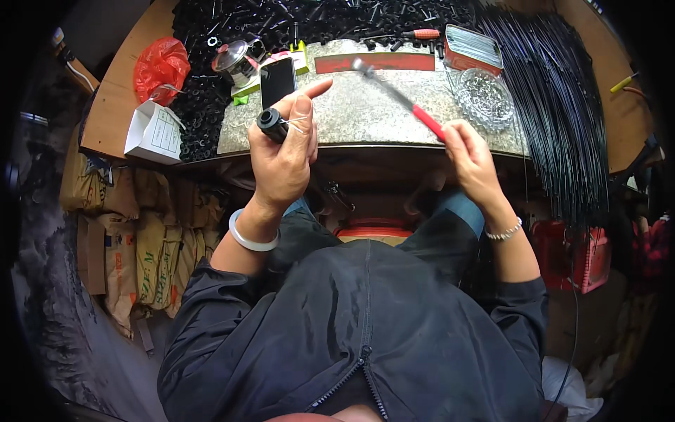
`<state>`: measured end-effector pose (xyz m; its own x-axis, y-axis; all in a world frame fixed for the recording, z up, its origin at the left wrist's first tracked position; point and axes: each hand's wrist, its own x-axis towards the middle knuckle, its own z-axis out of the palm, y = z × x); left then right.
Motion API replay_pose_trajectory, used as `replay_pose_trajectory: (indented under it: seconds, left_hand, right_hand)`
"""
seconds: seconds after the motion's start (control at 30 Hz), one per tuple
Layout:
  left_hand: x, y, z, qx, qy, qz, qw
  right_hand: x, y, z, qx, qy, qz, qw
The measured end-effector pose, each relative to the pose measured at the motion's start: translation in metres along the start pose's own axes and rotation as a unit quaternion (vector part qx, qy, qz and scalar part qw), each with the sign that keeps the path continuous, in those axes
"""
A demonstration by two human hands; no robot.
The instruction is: Assembling, sorting, and crimping wire bundles for electronic components.
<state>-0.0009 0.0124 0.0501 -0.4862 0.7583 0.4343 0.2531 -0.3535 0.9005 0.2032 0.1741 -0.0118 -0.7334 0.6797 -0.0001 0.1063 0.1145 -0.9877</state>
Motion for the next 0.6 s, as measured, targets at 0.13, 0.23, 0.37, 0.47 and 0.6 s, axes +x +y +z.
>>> replay_pose_trajectory:
  seconds: [0.13, 0.23, 0.37, 0.47, 0.6]
  left_hand:
    - [0.002, 0.0, 0.005, 0.004, 0.038, -0.029, 0.999]
    - [0.005, -0.003, 0.005, 0.021, 0.027, -0.014, 0.999]
    - [0.007, -0.008, 0.006, 0.024, 0.026, -0.005, 0.999]
    - [0.008, -0.01, 0.01, 0.023, 0.026, -0.004, 0.999]
    - [0.008, -0.01, 0.011, 0.025, 0.028, -0.004, 0.999]
  right_hand:
    - [-0.031, -0.027, 0.013, 0.17, -0.086, -0.072, 0.979]
    - [-0.032, -0.049, 0.005, -0.044, -0.059, -0.153, 0.986]
    - [-0.038, -0.094, 0.012, -0.408, 0.025, -0.301, 0.862]
    - [-0.039, -0.109, 0.017, -0.521, 0.067, -0.365, 0.769]
    - [-0.04, -0.118, 0.018, -0.596, 0.108, -0.417, 0.678]
